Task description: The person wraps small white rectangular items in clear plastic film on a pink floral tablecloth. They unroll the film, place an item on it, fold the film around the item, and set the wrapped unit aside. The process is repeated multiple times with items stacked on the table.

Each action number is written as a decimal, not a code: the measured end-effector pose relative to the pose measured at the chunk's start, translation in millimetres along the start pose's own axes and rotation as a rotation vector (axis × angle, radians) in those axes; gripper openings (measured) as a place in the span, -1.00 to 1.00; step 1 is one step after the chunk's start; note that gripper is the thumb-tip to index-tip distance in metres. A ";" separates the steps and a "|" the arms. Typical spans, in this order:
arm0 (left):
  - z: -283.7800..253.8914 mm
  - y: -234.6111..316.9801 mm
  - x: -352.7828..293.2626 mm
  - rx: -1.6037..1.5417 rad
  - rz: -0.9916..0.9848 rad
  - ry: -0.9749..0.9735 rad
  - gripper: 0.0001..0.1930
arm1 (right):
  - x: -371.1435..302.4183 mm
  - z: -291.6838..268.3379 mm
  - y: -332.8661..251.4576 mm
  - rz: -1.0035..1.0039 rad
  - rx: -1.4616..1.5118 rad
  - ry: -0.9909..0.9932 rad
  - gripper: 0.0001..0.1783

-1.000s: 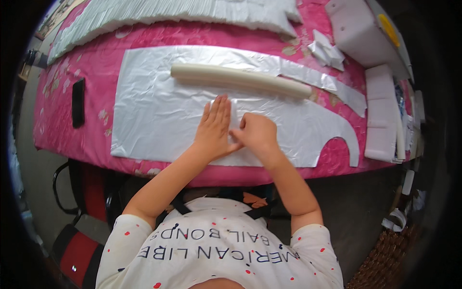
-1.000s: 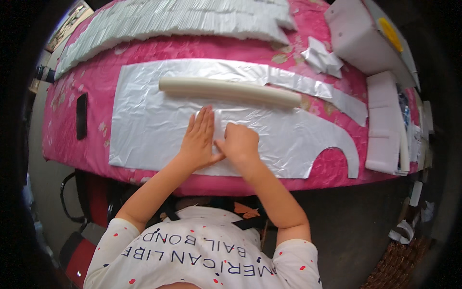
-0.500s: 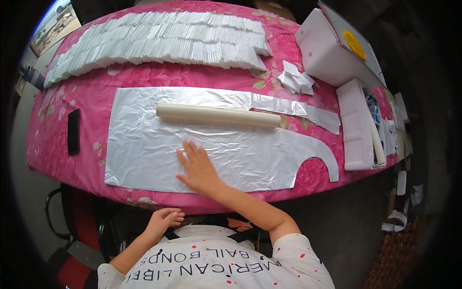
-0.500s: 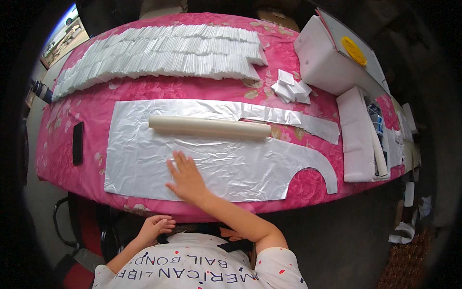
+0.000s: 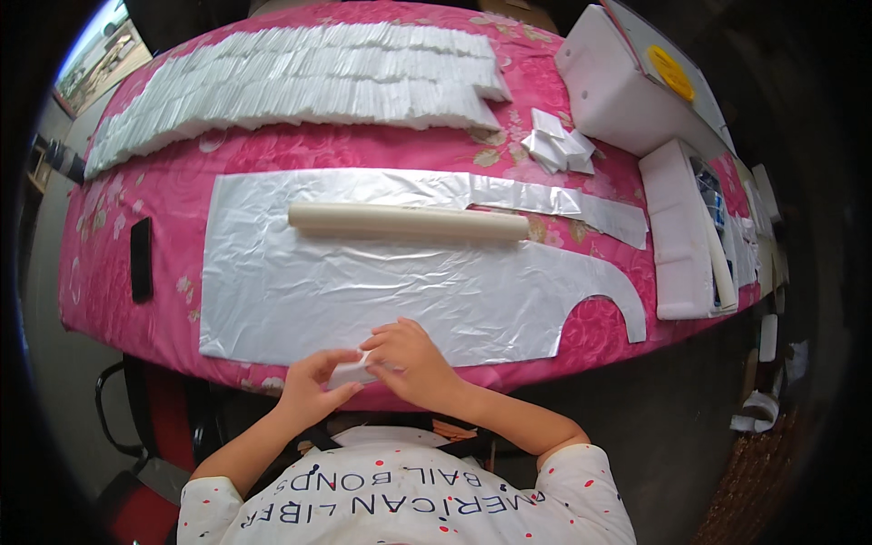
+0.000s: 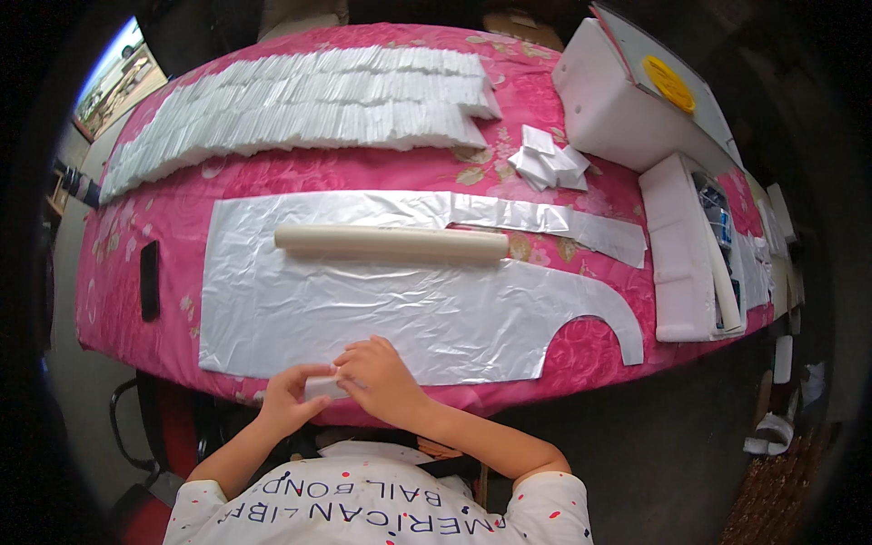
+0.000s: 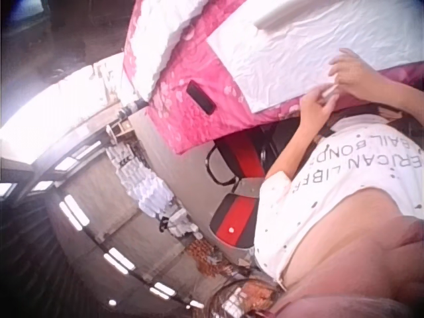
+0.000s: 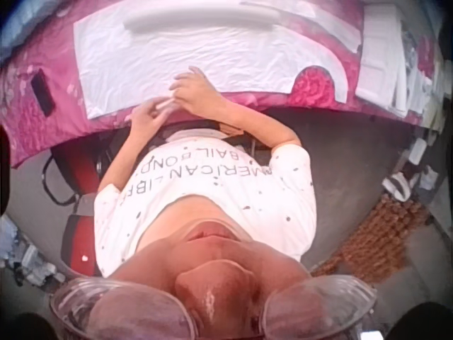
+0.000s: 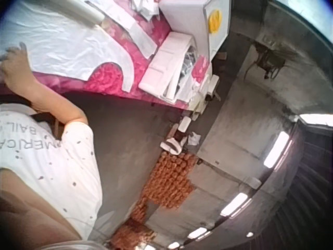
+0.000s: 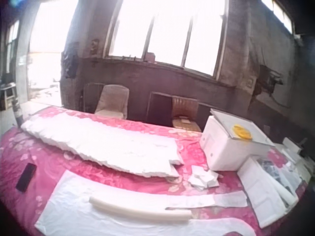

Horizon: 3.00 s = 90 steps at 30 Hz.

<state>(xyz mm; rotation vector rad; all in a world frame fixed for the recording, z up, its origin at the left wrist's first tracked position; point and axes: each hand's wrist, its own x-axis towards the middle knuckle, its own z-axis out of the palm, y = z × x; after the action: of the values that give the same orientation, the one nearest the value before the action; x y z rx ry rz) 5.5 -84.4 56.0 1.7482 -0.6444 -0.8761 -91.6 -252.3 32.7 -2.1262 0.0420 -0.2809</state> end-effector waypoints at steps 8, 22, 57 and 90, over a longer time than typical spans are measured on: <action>78.1 32.7 134.7 -0.705 -0.086 0.068 -0.72 | 31.8 -121.9 61.3 0.190 0.114 0.378 -0.73; 115.5 85.8 292.4 -0.661 -0.100 -0.049 -0.74 | 151.2 -306.9 250.6 0.363 -1.128 0.496 -0.88; 156.7 62.1 365.5 -0.790 -0.285 -0.021 -0.73 | 118.4 -279.6 261.6 -0.028 -1.078 0.515 -0.75; 117.0 89.3 278.4 -0.796 -0.265 -0.024 -0.55 | 95.1 -201.3 98.0 -0.165 -0.572 0.583 -0.59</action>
<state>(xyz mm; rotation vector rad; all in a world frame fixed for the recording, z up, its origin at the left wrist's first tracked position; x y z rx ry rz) 74.1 -391.6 45.9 1.1031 -0.0366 -1.1379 -34.9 -485.6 72.3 -2.5354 0.3199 -1.0873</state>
